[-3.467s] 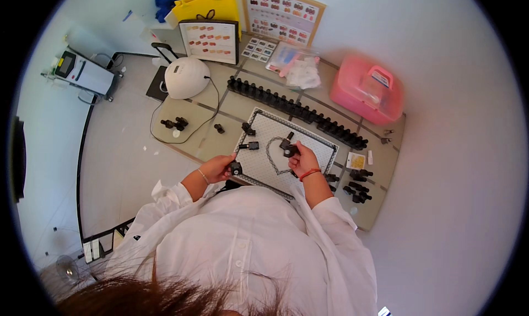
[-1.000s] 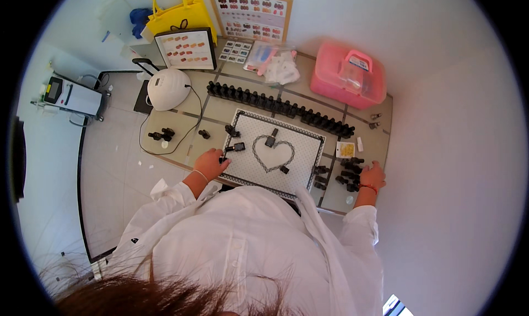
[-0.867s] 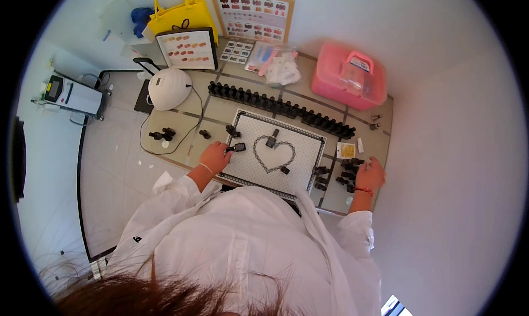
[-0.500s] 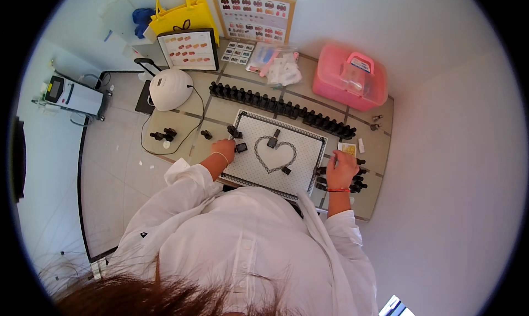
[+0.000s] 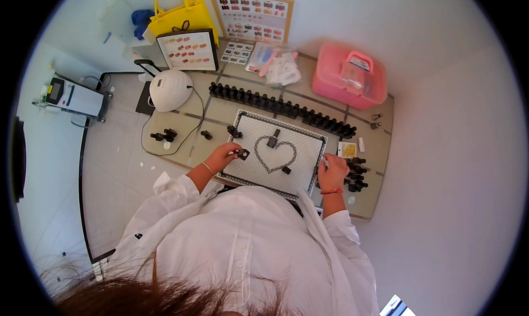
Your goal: The person arranges small black nail polish bottles on a white tray with a heart-shaped outline. They pick up bottles from the table and place them into the heart shape, occasionally picking up multiple bottles at once and placing them down. The person also moves bottles from the heart shape to the side of the table.
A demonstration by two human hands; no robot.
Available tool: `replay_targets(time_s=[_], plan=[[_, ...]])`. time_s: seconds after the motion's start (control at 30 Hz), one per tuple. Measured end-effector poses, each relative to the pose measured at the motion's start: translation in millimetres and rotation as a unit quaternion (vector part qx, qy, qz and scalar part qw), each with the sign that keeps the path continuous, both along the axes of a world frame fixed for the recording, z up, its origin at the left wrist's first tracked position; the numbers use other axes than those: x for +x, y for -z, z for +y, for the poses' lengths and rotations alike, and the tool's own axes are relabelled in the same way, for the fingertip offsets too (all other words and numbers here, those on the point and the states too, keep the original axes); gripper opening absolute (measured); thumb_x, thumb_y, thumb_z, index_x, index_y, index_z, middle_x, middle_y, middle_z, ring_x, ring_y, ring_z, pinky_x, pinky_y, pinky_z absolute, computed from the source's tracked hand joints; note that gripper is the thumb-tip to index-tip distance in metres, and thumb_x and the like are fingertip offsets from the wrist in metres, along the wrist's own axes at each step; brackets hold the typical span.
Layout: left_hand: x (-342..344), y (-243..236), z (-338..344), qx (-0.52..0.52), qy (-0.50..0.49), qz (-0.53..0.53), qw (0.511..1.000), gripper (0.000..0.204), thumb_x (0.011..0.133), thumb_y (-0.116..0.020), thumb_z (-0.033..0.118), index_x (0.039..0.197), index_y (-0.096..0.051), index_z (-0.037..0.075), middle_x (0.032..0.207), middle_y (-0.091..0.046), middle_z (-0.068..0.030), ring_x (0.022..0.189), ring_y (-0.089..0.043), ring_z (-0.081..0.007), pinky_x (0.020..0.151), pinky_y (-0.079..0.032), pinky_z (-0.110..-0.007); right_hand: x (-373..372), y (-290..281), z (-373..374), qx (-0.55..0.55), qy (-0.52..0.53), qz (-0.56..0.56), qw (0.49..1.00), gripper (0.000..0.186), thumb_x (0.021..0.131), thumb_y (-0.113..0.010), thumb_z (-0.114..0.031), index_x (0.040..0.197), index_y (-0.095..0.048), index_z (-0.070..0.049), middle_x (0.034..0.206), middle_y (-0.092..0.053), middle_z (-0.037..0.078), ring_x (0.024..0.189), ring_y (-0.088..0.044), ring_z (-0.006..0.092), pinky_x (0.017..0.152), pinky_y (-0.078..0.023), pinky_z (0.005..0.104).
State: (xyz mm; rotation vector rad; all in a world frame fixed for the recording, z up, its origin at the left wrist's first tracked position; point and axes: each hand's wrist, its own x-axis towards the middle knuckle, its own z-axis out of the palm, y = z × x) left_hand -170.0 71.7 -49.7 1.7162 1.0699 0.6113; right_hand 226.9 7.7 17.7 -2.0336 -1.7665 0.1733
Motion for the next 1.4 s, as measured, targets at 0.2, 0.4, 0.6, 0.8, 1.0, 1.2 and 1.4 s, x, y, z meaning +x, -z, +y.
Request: replay_targets(time_s=[0.2,0.4,0.6,0.8,1.0,1.2,1.4], plan=[[-5,-22,-5,0.012,-0.014,-0.024,1.000,0.033,0.080,-0.060,-0.012,0.108,-0.060,0.005,0.101,-0.060,-0.0067,0.090,-0.058,-0.0178,0.075,-0.049,-0.030,-11,1,2,0.004,-0.020,0.007,1.000,0.015,0.078,-0.065,-0.015,0.093,-0.068,-0.015,0.097,-0.067,0.003,0.100,-0.057,0.0274,0.086,-0.038,0.0458],[-5,-34,-13,-0.024,-0.053,-0.066,0.996,0.035,0.078,-0.061,-0.012,0.108,-0.061,0.005,0.103,-0.060,-0.0040,0.088,-0.057,-0.0139,0.070,-0.047,-0.027,-20,5,5,-0.001,-0.052,0.022,0.998,0.014,0.077,-0.066,-0.015,0.091,-0.067,-0.015,0.096,-0.066,0.004,0.100,-0.057,0.0279,0.084,-0.040,0.0452],[-1,-44,-23,-0.025,-0.101,-0.081,0.991,0.027,0.078,-0.070,-0.004,0.102,-0.061,0.005,0.102,-0.062,-0.0036,0.086,-0.060,-0.0141,0.067,-0.049,-0.026,-32,-2,7,0.009,-0.081,0.022,0.996,0.013,0.076,-0.066,-0.011,0.088,-0.069,-0.008,0.091,-0.068,0.010,0.092,-0.061,0.0311,0.083,-0.047,0.0425],[4,-72,-27,-0.050,-0.092,-0.010,0.994,0.024,0.079,-0.072,0.004,0.101,-0.063,0.006,0.090,-0.065,-0.0049,0.080,-0.060,-0.0172,0.067,-0.048,-0.030,-44,-2,5,-0.002,-0.124,0.106,0.987,0.014,0.082,-0.065,-0.013,0.094,-0.068,-0.006,0.095,-0.068,0.013,0.093,-0.063,0.0313,0.083,-0.049,0.0405],[25,-95,-24,0.167,0.103,0.104,0.975,0.020,0.078,-0.073,0.017,0.096,-0.066,0.009,0.084,-0.066,-0.0099,0.076,-0.061,-0.0295,0.070,-0.048,-0.040,-102,-49,11,-0.165,-0.217,0.327,0.905,0.028,0.083,-0.069,-0.018,0.106,-0.065,-0.002,0.102,-0.066,0.014,0.097,-0.062,0.0276,0.081,-0.050,0.0366],[61,-128,-25,0.193,0.115,0.133,0.965,0.021,0.078,-0.072,0.021,0.094,-0.061,0.011,0.077,-0.064,-0.0073,0.074,-0.060,-0.0307,0.068,-0.046,-0.042,-123,-34,17,-0.166,-0.361,0.257,0.881,0.027,0.080,-0.069,-0.018,0.103,-0.065,-0.005,0.097,-0.064,0.013,0.094,-0.060,0.0320,0.080,-0.049,0.0395],[74,-123,-24,0.159,0.146,0.118,0.969,0.021,0.080,-0.071,0.022,0.091,-0.058,0.010,0.075,-0.063,-0.0090,0.075,-0.059,-0.0319,0.068,-0.046,-0.043,-115,-52,11,-0.166,-0.364,0.237,0.885,0.022,0.077,-0.070,-0.019,0.094,-0.064,-0.006,0.090,-0.062,0.013,0.086,-0.060,0.0334,0.074,-0.049,0.0417]])
